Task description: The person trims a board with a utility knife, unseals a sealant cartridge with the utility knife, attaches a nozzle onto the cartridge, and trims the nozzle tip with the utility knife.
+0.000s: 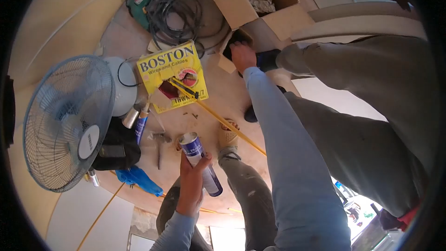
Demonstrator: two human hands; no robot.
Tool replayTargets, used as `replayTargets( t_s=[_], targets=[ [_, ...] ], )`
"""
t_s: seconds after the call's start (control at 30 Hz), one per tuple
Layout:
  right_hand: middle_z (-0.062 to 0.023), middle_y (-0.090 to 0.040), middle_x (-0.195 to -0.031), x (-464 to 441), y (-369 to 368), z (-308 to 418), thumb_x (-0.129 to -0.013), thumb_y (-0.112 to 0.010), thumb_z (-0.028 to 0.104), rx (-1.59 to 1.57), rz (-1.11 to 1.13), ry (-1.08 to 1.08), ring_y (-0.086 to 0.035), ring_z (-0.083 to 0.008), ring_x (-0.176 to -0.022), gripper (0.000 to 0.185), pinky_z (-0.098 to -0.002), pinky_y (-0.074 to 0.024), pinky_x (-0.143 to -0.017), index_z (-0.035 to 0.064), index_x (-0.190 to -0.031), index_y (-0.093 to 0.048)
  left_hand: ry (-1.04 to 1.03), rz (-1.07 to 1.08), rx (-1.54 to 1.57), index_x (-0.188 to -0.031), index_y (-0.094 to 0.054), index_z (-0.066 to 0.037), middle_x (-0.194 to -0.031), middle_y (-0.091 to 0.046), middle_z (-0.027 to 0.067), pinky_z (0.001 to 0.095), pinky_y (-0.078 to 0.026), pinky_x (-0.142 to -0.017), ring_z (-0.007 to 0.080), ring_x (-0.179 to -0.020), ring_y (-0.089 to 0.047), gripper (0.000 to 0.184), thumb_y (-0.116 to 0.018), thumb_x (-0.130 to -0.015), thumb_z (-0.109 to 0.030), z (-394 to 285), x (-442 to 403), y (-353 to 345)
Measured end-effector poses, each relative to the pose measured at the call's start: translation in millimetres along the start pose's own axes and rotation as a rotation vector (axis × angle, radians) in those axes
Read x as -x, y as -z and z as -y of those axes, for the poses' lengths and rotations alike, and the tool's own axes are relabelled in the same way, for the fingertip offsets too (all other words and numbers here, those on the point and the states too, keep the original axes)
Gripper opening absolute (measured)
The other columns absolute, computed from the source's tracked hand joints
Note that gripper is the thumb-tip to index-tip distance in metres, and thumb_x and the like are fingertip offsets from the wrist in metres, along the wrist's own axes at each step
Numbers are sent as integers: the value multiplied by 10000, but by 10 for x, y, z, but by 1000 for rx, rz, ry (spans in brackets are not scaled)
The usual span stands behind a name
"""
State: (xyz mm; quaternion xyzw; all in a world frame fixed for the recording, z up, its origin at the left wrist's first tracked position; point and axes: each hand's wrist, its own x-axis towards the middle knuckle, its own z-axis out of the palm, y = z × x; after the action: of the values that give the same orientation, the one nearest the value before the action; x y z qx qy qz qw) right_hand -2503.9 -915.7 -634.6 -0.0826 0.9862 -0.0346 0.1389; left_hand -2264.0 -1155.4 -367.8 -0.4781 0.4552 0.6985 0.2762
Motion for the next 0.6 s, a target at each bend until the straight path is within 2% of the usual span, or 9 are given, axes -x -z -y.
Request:
replayTargets(
  t_s=[0.03, 0.13, 0.23, 0.33, 0.43, 0.6],
  targets=[
    [-89, -714, -1167, -97, -120, -64, -1013, -551, 171, 99, 62, 27, -656, -327, -1134, 224, -468, -562, -907, 103, -1083, -753, -10, 4, -1, -1243, -557, -57, -1021, -659, 27, 298, -510, -835, 120, -897, -630, 428, -814, -917, -165, -46, 7, -30],
    [-119, -726, -1055, -217, -338, -121, -938, -568, 115, 301, 23, 61, -701, -317, -1017, 206, -446, -583, -830, 98, -1044, -744, -17, 8, -21, -1236, -558, -61, -1016, -655, 22, 294, -510, -828, 116, -888, -625, 418, -812, -916, -154, -104, 19, -78],
    [-121, -759, -1104, -266, -377, -78, -1008, -536, 165, 237, 146, -18, -703, -327, -1089, 249, -465, -572, -883, 95, -1073, -766, -20, 20, -16, -1229, -560, -62, -1011, -653, 21, 291, -509, -825, 113, -885, -624, 409, -809, -916, -148, -95, -9, -84],
    [-149, -770, -1061, -301, -344, -70, -1001, -537, 160, 125, 254, -98, -715, -353, -1069, 258, -491, -571, -879, 60, -1097, -755, 8, 50, -45, -1291, -533, -108, -1034, -623, 8, 312, -500, -869, 123, -929, -614, 425, -745, -926, -54, -85, -10, -89],
    [-189, -754, -1083, -219, -373, -137, -997, -534, 165, 71, 124, -49, -704, -382, -1078, 287, -508, -574, -881, 14, -1136, -733, -36, 23, -26, -1218, -562, -63, -1018, -654, 22, 289, -509, -820, 111, -885, -624, 394, -806, -919, -143, -18, -21, -98],
    [-248, -726, -1115, 101, -113, -233, -977, -560, 98, -190, -67, -128, -681, -422, -1082, 275, -510, -551, -939, 3, -1179, -721, -54, 3, -21, -1241, -555, -60, -1034, -654, 25, 290, -509, -826, 111, -900, -625, 415, -804, -919, -143, 119, -60, -101]
  ],
)
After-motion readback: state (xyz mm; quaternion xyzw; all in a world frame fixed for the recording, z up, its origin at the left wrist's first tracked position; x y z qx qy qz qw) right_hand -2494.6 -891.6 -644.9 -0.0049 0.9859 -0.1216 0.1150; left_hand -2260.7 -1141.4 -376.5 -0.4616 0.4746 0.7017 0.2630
